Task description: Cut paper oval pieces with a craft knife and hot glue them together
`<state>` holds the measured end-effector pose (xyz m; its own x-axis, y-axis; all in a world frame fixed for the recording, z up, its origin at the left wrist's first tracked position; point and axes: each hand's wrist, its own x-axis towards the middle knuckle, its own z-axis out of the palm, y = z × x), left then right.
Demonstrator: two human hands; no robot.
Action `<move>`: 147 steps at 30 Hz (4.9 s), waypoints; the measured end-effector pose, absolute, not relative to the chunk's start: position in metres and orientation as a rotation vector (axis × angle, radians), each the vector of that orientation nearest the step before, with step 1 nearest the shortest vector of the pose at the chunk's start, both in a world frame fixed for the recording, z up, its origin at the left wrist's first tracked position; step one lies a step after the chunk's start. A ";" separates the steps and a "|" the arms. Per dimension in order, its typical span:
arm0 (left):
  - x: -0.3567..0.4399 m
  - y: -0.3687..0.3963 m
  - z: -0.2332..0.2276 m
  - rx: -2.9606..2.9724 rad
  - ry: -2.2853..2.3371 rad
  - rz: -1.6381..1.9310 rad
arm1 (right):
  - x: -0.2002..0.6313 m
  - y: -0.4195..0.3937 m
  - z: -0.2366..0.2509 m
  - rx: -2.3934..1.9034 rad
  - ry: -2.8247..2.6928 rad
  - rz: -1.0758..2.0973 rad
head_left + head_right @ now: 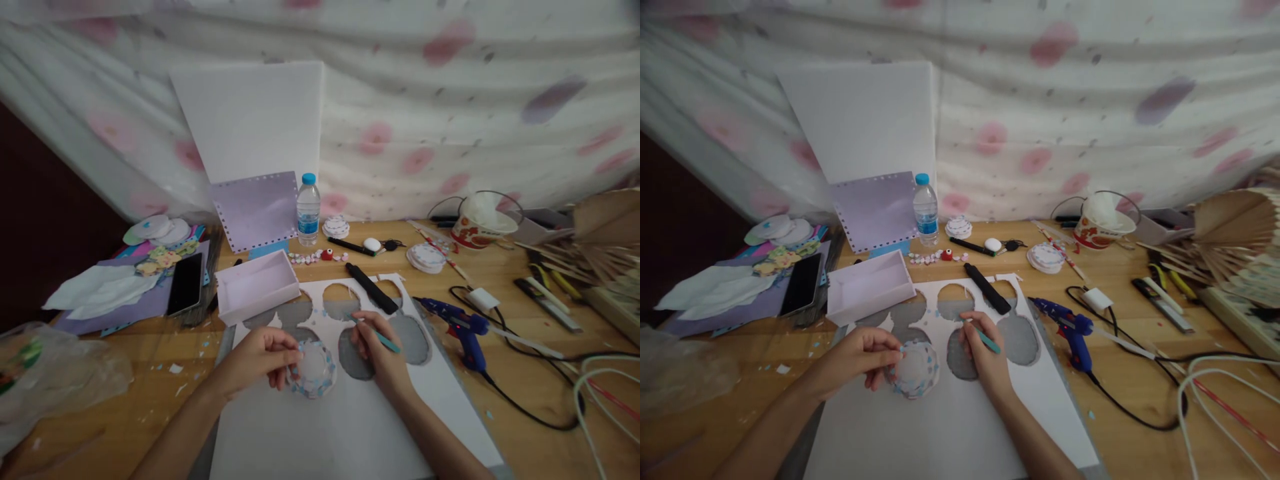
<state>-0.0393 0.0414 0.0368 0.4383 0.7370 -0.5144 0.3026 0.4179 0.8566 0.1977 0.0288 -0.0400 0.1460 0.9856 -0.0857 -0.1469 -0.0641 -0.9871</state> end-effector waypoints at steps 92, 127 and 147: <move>-0.028 0.050 0.000 1.133 1.025 0.495 | 0.198 0.043 -0.029 -1.213 -1.142 0.808; -0.017 0.065 -0.029 1.584 1.117 0.882 | 0.185 0.036 -0.023 -1.139 -1.171 1.069; -0.017 0.065 -0.028 1.605 1.137 0.879 | 0.185 0.034 -0.022 -1.139 -1.196 1.046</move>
<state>-0.0167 0.0654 -0.0284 0.3095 0.9504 0.0309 0.2693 -0.1188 0.9557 0.1851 0.0336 -0.0222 0.0921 0.9861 0.1384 -0.0061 0.1396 -0.9902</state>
